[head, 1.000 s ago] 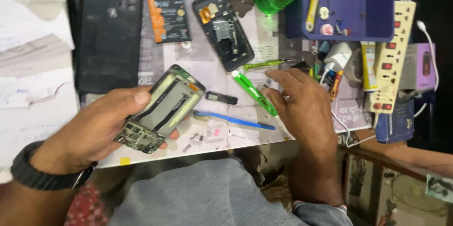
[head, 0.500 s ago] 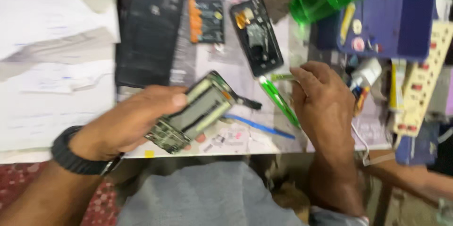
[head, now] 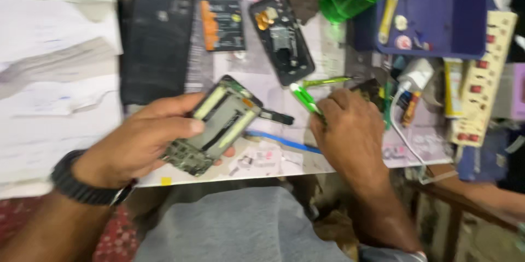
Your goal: The person uses various tools to disassemble and work on the internal components of a mobile phone. The person handles the phone chassis, motherboard, battery, and other small parts while using pry tools, a brush, and a screwdriver.
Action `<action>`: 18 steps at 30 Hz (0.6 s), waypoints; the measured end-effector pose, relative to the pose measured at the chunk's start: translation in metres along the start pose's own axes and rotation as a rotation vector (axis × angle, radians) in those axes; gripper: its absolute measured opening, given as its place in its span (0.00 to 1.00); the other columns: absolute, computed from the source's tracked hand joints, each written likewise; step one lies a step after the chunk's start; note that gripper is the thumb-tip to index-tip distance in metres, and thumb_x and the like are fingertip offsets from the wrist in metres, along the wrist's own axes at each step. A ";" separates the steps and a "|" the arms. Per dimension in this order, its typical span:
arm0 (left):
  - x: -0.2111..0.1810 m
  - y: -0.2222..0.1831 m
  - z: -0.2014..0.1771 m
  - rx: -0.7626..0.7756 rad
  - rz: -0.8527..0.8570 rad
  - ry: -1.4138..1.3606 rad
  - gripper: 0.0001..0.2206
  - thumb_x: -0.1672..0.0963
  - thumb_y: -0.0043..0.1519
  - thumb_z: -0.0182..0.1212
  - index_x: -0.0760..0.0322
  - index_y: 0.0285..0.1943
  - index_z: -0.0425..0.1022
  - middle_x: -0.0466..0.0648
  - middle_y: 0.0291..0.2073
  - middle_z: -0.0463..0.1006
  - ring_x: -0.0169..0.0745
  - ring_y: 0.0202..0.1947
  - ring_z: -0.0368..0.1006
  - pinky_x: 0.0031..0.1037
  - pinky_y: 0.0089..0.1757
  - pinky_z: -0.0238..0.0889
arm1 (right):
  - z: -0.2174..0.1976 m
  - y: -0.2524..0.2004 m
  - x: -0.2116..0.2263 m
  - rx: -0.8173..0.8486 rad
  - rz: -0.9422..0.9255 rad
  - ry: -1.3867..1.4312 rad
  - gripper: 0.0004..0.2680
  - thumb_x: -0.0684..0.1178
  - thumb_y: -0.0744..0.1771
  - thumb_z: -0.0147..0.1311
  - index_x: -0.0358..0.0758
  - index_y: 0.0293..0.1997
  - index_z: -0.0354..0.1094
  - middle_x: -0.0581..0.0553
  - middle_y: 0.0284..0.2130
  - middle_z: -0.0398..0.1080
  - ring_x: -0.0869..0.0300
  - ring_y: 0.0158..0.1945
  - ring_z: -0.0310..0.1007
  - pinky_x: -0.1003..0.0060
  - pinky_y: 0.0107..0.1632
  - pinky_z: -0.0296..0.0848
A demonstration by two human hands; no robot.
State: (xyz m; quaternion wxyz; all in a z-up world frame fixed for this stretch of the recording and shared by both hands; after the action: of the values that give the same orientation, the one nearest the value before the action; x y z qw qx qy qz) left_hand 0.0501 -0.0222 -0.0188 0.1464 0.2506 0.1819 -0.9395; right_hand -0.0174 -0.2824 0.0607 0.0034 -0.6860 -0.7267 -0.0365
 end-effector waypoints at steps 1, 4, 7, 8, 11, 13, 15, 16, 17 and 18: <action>-0.005 -0.002 -0.002 -0.016 0.020 0.045 0.27 0.57 0.65 0.53 0.73 0.75 0.59 0.64 0.49 0.81 0.49 0.46 0.81 0.37 0.46 0.77 | 0.002 0.002 0.003 -0.023 -0.018 0.006 0.07 0.44 0.59 0.65 0.36 0.36 0.76 0.41 0.36 0.73 0.46 0.40 0.73 0.50 0.39 0.69; -0.001 0.006 -0.002 -0.024 0.008 0.095 0.29 0.57 0.62 0.57 0.74 0.74 0.59 0.62 0.49 0.80 0.47 0.46 0.81 0.37 0.45 0.77 | 0.011 -0.003 0.001 -0.002 0.005 -0.039 0.06 0.43 0.60 0.64 0.37 0.37 0.76 0.41 0.36 0.73 0.46 0.40 0.73 0.50 0.40 0.69; -0.004 0.004 -0.001 -0.041 -0.012 0.105 0.29 0.57 0.61 0.57 0.74 0.73 0.60 0.62 0.50 0.81 0.47 0.46 0.81 0.37 0.45 0.77 | 0.013 -0.002 -0.001 -0.031 -0.014 -0.044 0.06 0.45 0.60 0.65 0.38 0.35 0.76 0.41 0.36 0.73 0.46 0.40 0.73 0.49 0.41 0.67; -0.006 0.006 0.001 -0.017 -0.005 0.100 0.29 0.57 0.62 0.57 0.75 0.73 0.60 0.63 0.50 0.80 0.47 0.46 0.81 0.37 0.45 0.77 | 0.014 0.000 -0.003 -0.026 -0.006 -0.039 0.06 0.46 0.59 0.65 0.38 0.33 0.76 0.41 0.35 0.74 0.46 0.40 0.73 0.49 0.40 0.66; -0.007 0.004 0.006 -0.045 -0.009 0.134 0.30 0.57 0.61 0.56 0.70 0.74 0.59 0.61 0.52 0.80 0.47 0.48 0.80 0.36 0.46 0.76 | 0.014 0.005 -0.004 -0.026 0.031 -0.020 0.06 0.47 0.57 0.66 0.39 0.29 0.75 0.42 0.33 0.74 0.47 0.39 0.74 0.49 0.38 0.64; -0.010 0.006 0.006 -0.042 -0.001 0.145 0.29 0.57 0.61 0.55 0.70 0.74 0.59 0.61 0.52 0.79 0.47 0.48 0.80 0.36 0.48 0.75 | 0.014 0.008 -0.006 -0.046 0.077 0.008 0.07 0.47 0.55 0.67 0.39 0.28 0.74 0.42 0.31 0.74 0.47 0.37 0.74 0.48 0.38 0.65; -0.008 0.007 0.006 0.000 0.014 0.107 0.27 0.57 0.64 0.55 0.75 0.73 0.62 0.64 0.52 0.79 0.48 0.48 0.80 0.37 0.49 0.75 | 0.008 0.007 -0.010 -0.021 0.089 0.229 0.07 0.44 0.57 0.67 0.36 0.32 0.74 0.41 0.29 0.74 0.51 0.32 0.73 0.54 0.36 0.70; -0.007 0.007 0.005 -0.016 0.001 0.102 0.26 0.57 0.64 0.54 0.75 0.72 0.63 0.63 0.52 0.79 0.49 0.48 0.80 0.37 0.49 0.75 | 0.003 0.008 -0.012 -0.011 0.090 0.341 0.07 0.42 0.58 0.67 0.34 0.34 0.74 0.41 0.28 0.74 0.52 0.29 0.73 0.56 0.36 0.72; -0.006 0.009 0.006 -0.032 -0.011 0.097 0.25 0.57 0.63 0.54 0.75 0.70 0.64 0.63 0.52 0.80 0.50 0.47 0.81 0.37 0.49 0.76 | -0.005 0.008 -0.011 -0.049 0.050 0.441 0.08 0.41 0.59 0.66 0.33 0.38 0.73 0.40 0.32 0.75 0.55 0.30 0.73 0.60 0.35 0.73; -0.007 0.010 0.006 -0.050 -0.024 0.093 0.24 0.57 0.63 0.53 0.76 0.69 0.66 0.62 0.52 0.80 0.50 0.47 0.82 0.37 0.49 0.76 | -0.014 0.009 -0.010 -0.088 0.010 0.543 0.09 0.39 0.61 0.65 0.31 0.42 0.73 0.40 0.36 0.76 0.58 0.30 0.73 0.63 0.35 0.73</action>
State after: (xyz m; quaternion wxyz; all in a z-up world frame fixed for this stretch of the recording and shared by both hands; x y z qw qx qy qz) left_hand 0.0574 -0.0318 -0.0129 0.1327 0.2879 0.2147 -0.9238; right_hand -0.0089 -0.2932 0.0744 0.1686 -0.6540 -0.6936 -0.2504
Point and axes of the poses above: each hand's wrist, its own y-axis towards the middle knuckle, its own z-axis out of the palm, x = y × z, the point moved 4 cm from there along y, towards the middle knuckle
